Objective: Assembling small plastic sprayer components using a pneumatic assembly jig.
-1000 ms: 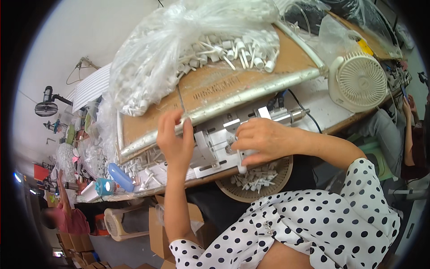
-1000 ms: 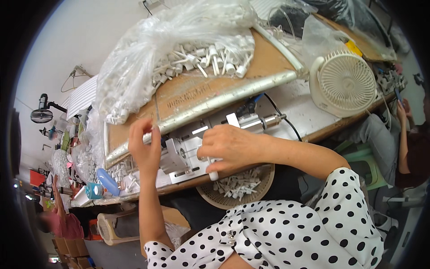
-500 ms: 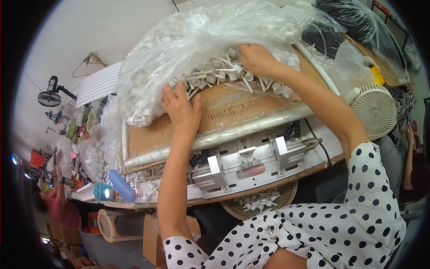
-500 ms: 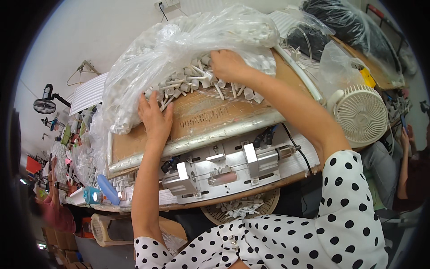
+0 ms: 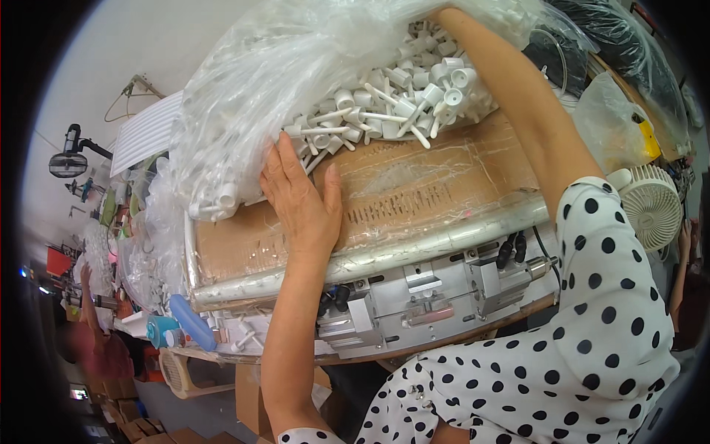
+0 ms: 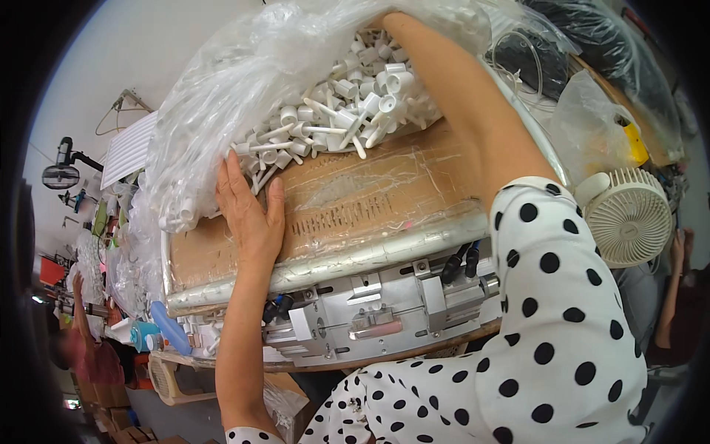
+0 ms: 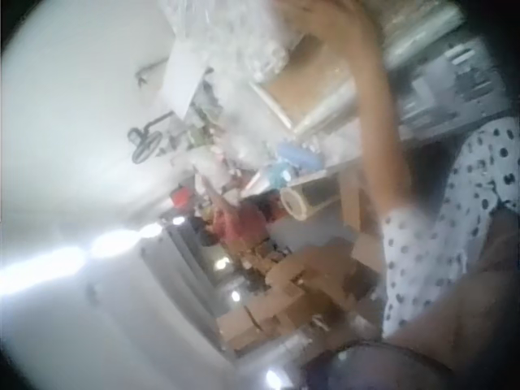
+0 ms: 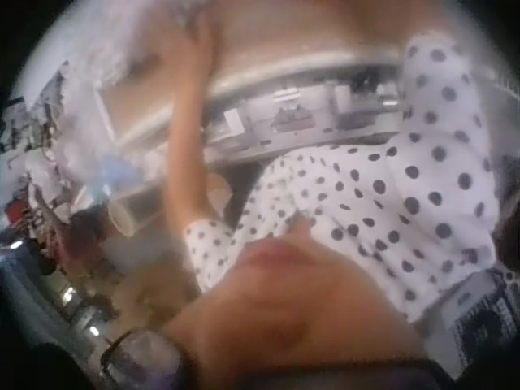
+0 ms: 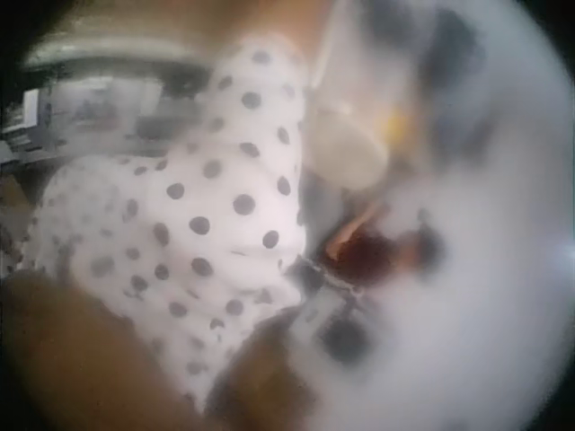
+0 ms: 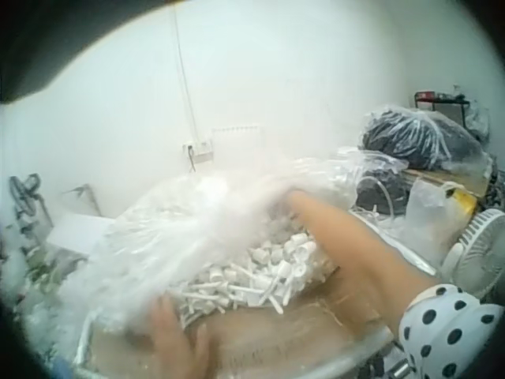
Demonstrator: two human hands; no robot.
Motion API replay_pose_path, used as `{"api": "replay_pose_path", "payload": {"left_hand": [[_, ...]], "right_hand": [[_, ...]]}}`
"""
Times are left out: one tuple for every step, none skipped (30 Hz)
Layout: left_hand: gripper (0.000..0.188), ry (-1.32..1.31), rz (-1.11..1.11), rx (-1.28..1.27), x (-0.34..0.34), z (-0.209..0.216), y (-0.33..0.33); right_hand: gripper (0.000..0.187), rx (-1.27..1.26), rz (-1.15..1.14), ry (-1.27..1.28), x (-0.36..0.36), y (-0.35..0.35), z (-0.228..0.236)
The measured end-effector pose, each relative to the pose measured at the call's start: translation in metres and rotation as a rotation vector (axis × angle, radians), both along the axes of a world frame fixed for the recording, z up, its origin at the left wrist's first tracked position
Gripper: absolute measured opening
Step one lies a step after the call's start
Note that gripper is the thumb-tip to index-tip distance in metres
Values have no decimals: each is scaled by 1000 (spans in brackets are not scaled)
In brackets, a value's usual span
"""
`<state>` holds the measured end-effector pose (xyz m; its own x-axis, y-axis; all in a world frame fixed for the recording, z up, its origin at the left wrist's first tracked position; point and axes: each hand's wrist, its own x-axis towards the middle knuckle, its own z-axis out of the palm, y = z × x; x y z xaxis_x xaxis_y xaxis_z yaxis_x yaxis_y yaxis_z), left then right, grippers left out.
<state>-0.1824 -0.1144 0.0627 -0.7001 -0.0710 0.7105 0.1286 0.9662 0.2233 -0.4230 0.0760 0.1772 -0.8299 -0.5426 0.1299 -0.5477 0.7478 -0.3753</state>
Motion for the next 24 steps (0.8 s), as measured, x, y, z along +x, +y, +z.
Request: {"api": "replay_pose_path", "payload": {"left_hand": [[68,0,-5,-7,1,0,0],[68,-7,-3,-3,1,0,1],[68,5,-14,2,1,1,1],[68,18,-27,7,1,1,0],[68,14,-29,5,1,1,0],[68,42,-35,0,0,0,0],[68,71,-41,-5,0,-1,-1],[68,69,-46,-8,-1,-2,0],[67,71,-40,5,0,-2,1],[67,75,-29,17,1,-1,1],[67,75,-26,14,3,0,0],[67,79,-15,-9,4,0,0],[67,84,-8,-33,3,0,0],[67,82,-10,-33,2,0,0],[67,85,-5,-41,2,-1,1],[68,87,-1,-48,2,0,1],[68,82,-5,-48,2,0,1],[69,80,4,-69,1,0,1],[70,79,12,-89,1,1,1],[70,72,3,-89,2,1,1],[69,94,-13,-102,3,2,-1],[68,116,-32,-114,4,3,-2],[68,111,-41,-112,4,4,-3],[66,144,-66,-96,4,5,-4]], "right_hand": [[56,7,20,-15,2,3,-2],[56,13,38,-30,-1,11,-5],[57,15,55,-42,-2,12,-6],[58,16,70,-53,-3,11,-6],[58,16,83,-64,-4,11,-7],[59,16,96,-75,-4,11,-8],[60,16,109,-85,-2,10,-8],[60,15,121,-94,0,7,-9],[61,14,133,-104,3,5,-10],[62,13,152,-111,16,1,-13],[62,12,171,-119,25,-8,-13],[63,14,189,-128,37,-15,-15],[64,15,203,-136,44,-21,-12],[65,16,217,-145,56,-27,-18],[65,16,231,-156,64,-33,-19],[66,16,245,-167,74,-35,-21],[67,17,258,-179,79,-36,-22],[67,17,269,-193,86,-39,-23],[68,16,279,-208,82,-39,-23],[69,16,287,-222,79,-39,-23],[69,16,297,-235,82,-37,-25],[69,15,289,-240,82,-36,-25],[79,79,336,-206,81,-35,-24],[88,145,390,-171,82,-36,-23]]}}
